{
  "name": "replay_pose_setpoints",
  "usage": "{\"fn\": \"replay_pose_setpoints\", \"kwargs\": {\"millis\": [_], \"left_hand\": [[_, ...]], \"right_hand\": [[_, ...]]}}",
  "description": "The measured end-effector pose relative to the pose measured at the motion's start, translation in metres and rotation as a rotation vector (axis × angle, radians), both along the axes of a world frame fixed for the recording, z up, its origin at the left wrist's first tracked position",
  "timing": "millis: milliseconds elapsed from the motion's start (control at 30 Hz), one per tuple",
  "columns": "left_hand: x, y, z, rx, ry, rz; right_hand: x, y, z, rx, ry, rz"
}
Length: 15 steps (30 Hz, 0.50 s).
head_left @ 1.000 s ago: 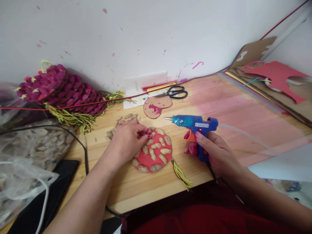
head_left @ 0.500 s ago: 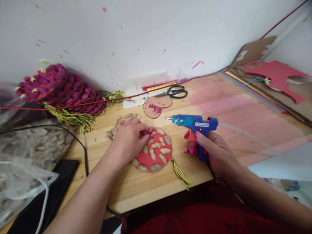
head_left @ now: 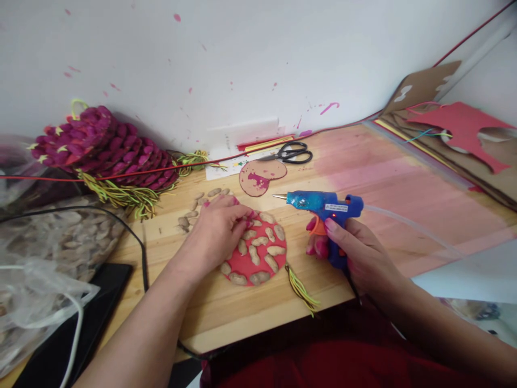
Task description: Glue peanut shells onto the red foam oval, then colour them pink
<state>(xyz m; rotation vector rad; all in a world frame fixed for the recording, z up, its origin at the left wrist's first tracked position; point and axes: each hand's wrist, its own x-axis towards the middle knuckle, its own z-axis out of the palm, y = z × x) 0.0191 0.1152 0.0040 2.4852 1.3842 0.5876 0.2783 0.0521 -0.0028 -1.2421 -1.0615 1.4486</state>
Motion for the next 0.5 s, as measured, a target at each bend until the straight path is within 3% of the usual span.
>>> {"fn": "replay_pose_setpoints", "kwargs": {"millis": [200,500], "left_hand": [[-0.0046,-0.0011,0.0088,-0.005,-0.05,0.107],[0.0023,-0.0003,-0.0001,0.044,0.06,-0.012]], "right_hand": [[-0.0001,0.0004,0.0014,-0.003,0.004,-0.008],[-0.0004,-0.0005,0.0,0.003,0.001,-0.009]]}}
